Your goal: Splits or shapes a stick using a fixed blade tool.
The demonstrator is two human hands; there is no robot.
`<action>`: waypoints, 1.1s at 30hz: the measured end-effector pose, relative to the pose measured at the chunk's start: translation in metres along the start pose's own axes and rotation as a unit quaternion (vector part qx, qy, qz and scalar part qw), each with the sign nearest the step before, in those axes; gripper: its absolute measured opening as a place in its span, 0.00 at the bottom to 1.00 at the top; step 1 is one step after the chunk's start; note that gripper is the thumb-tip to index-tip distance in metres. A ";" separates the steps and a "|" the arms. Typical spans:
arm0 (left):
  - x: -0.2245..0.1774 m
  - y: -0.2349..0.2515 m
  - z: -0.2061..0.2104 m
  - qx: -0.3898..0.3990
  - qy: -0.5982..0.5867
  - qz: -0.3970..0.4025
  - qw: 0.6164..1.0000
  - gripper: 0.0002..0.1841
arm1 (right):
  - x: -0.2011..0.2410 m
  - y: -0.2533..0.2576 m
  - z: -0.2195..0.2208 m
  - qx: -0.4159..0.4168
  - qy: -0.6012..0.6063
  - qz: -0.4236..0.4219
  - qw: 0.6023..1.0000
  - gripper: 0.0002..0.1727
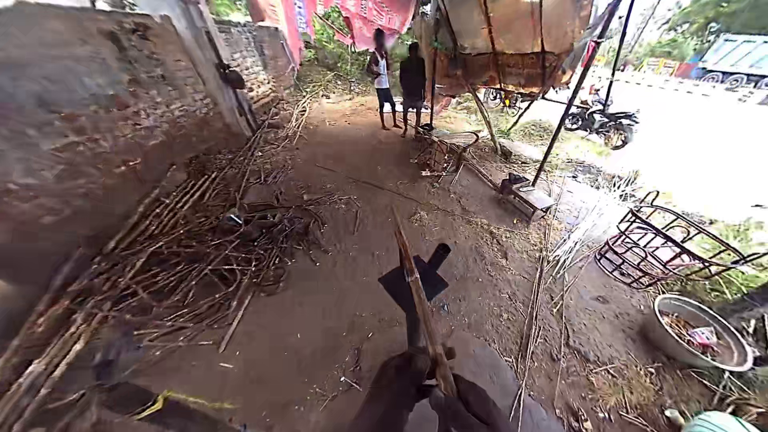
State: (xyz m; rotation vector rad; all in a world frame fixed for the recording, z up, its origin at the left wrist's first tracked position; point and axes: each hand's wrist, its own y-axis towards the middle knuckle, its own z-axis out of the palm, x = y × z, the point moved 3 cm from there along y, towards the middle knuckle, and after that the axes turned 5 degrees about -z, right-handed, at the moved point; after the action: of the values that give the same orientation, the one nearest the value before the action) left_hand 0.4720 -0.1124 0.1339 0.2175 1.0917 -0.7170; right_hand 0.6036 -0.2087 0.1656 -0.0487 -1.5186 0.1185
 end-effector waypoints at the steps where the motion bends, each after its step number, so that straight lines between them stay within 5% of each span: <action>1: 0.007 0.010 0.023 -0.006 -0.060 -0.019 0.998 0.18 | -0.001 -0.003 -0.011 -0.043 -0.108 -0.002 0.993 0.31; 3: 0.014 0.030 0.036 -0.060 -0.113 -0.061 0.990 0.19 | -0.002 -0.007 -0.027 -0.159 -0.321 -0.060 0.932 0.47; 5: 0.014 0.046 0.035 -0.134 -0.104 -0.086 0.982 0.19 | -0.012 0.004 -0.034 -0.219 -0.408 -0.159 0.872 0.51; 9: 0.016 0.046 0.046 -0.183 -0.098 -0.074 0.975 0.18 | -0.024 0.022 -0.047 -0.254 -0.428 -0.332 0.801 0.22; 12: 0.003 0.018 0.077 -0.151 -0.098 0.012 0.984 0.20 | -0.004 -0.004 -0.049 -0.263 -0.404 -0.403 0.778 0.17; 15: -0.009 0.027 0.081 -0.094 -0.036 0.061 0.993 0.20 | -0.005 -0.009 -0.047 -0.291 -0.415 -0.386 0.771 0.20; 19: 0.026 0.057 0.058 -0.182 -0.059 -0.066 0.979 0.22 | -0.034 0.027 -0.052 -0.285 -0.465 -0.302 0.782 0.21; 22: 0.038 0.058 0.061 -0.176 -0.111 -0.103 0.973 0.23 | -0.033 0.040 -0.061 -0.260 -0.492 -0.246 0.794 0.19; 27: 0.021 0.068 0.104 -0.114 -0.143 -0.114 0.976 0.28 | -0.008 0.047 -0.096 -0.201 -0.496 -0.249 0.808 0.14; 30: 0.016 0.093 0.132 -0.120 -0.135 -0.118 0.976 0.25 | 0.008 0.054 -0.134 -0.156 -0.510 -0.242 0.811 0.06; 33: 0.017 0.133 0.160 -0.171 -0.047 -0.089 0.980 0.26 | 0.002 0.086 -0.192 -0.093 -0.431 -0.318 0.839 0.09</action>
State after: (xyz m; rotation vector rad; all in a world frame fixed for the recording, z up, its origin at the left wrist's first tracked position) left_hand 0.6770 -0.0986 0.1706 -0.2091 1.1331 -0.6773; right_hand 0.7909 -0.1146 0.1485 0.4083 -2.3629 -0.6282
